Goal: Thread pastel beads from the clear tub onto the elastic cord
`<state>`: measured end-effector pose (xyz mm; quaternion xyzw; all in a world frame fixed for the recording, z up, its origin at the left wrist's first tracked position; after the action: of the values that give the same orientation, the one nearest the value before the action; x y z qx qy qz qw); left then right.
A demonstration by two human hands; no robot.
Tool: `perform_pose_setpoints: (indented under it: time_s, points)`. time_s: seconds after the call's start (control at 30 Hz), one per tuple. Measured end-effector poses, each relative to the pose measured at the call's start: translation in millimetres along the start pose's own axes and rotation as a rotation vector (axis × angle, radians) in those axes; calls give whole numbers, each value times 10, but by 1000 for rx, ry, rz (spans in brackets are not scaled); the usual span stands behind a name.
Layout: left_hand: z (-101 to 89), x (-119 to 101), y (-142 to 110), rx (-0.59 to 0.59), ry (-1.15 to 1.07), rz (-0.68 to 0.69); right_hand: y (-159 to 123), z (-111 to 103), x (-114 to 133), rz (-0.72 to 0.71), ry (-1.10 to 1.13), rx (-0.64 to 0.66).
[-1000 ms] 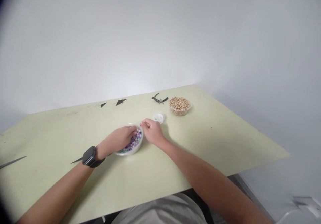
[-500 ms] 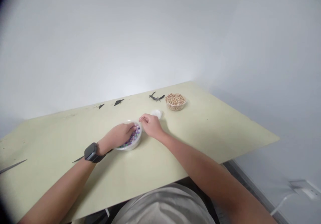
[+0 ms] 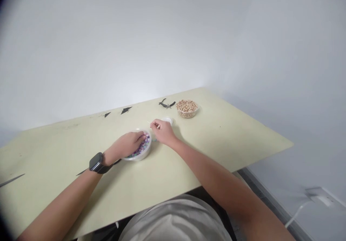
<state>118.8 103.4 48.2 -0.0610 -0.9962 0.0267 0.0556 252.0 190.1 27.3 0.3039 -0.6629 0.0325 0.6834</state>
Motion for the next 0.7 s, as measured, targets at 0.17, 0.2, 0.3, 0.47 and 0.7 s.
perform_pose_setpoints:
  time_s: [0.17, 0.2, 0.3, 0.47, 0.7]
  points:
    - [9, 5, 0, -12, -10, 17, 35, -114, 62, -33, -103, -83]
    - [10, 5, 1, -14, -13, 19, 50, -151, 66, -35, -131, -105]
    - [1, -4, 0, -19, -14, 23, 106, -276, 39, -21, -175, -158]
    - [-20, -20, -4, -23, -4, 33, 201, -486, -58, 3, -275, -186]
    - [-13, -15, 0, -28, 0, 38, 273, -683, -153, 3, -370, -183]
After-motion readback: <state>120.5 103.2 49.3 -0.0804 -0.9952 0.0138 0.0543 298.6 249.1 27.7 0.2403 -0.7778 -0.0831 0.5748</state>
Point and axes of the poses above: each hand's wrist, its own y-axis towards the middle knuckle, its own z-axis out of the palm, x = y × z, the point moved 7 cm from there along y, towards the middle knuckle, and after that the axes turned 15 degrees about y, right-handed, at the moved point
